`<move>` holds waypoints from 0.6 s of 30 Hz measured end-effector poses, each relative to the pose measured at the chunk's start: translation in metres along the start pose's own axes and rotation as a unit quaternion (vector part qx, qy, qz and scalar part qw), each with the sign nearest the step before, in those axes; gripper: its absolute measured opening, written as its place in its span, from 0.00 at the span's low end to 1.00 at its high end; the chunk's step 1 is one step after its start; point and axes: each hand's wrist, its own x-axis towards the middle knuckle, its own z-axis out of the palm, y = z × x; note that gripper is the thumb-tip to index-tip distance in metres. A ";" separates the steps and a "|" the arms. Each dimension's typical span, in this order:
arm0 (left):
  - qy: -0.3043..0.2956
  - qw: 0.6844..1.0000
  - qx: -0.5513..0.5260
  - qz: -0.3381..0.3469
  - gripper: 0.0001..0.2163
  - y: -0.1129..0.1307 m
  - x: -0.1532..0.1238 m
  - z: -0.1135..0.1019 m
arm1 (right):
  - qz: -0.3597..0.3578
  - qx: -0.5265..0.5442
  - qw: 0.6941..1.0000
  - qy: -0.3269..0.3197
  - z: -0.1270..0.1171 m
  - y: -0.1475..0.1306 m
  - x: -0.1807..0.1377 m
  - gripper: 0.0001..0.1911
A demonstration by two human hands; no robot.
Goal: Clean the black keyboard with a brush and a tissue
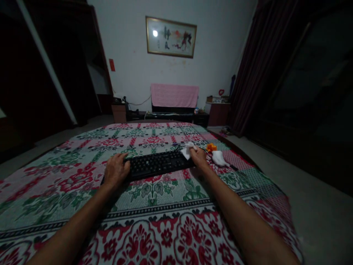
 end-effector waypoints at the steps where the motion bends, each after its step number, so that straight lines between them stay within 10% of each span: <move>1: -0.017 0.999 0.023 -0.022 0.20 -0.006 0.002 0.001 | -0.001 -0.018 1.000 0.001 -0.003 0.007 0.001 0.13; 18: -0.127 0.962 0.030 -0.239 0.26 -0.027 0.013 -0.004 | 0.000 -0.186 0.982 -0.033 -0.004 0.030 -0.006 0.14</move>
